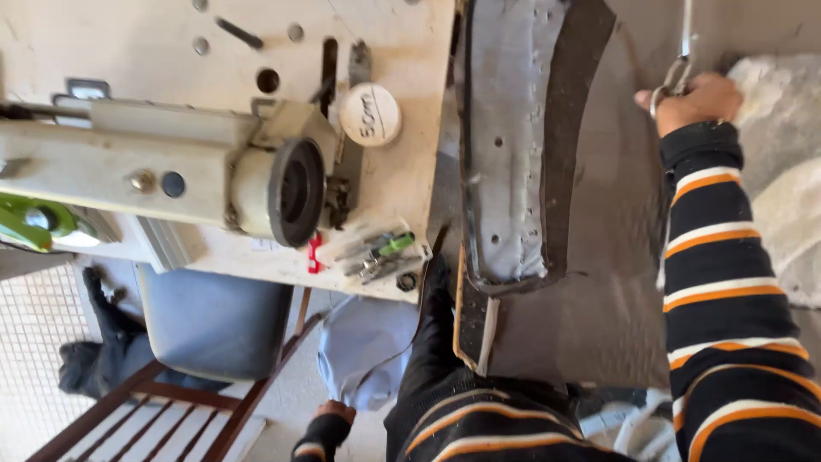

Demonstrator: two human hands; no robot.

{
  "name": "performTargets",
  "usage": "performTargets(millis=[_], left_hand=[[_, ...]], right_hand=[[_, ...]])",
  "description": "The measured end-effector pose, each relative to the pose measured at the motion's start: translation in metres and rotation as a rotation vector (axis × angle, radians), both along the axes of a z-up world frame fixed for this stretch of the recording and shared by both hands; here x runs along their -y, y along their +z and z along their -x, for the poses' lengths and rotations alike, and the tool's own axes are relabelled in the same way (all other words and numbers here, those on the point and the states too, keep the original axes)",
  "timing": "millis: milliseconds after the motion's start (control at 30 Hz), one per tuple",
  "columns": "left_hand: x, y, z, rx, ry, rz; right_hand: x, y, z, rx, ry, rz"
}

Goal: The person uses shears to cut a piece of brown fabric along the edge of a metal template. They then reposition a white felt-like material and continue cutting the brown fabric around it.

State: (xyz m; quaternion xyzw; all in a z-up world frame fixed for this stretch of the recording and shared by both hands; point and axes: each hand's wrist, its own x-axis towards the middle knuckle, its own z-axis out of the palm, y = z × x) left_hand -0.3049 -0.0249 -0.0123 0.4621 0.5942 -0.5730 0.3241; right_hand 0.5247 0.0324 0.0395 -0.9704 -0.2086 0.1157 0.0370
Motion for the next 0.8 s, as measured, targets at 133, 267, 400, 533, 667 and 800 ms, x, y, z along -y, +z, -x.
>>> performTargets(millis=[133,267,400,533,667,800], left_hand=[[0.001,-0.007,-0.024,0.108,-0.245,0.12],[-0.016,0.018,-0.156,0.6,-0.07,-0.311],[-0.036,0.091,-0.304,0.594,0.565,-0.322],[-0.055,0.108,-0.359,0.787,1.119,-0.416],[-0.074,0.09,-0.383,0.643,0.388,-0.523],[-0.074,0.065,-0.386,0.603,0.114,-0.592]], right_hand=[[0.044,-0.004,0.014,0.089,0.054,-0.194],[0.044,0.049,0.101,0.207,0.469,-0.422],[0.059,0.063,0.218,-0.362,0.245,-0.267],[0.089,0.039,0.242,-0.414,0.255,-0.111],[0.092,0.04,0.244,-0.569,0.15,0.027],[0.101,0.018,0.248,-0.475,0.248,0.094]])
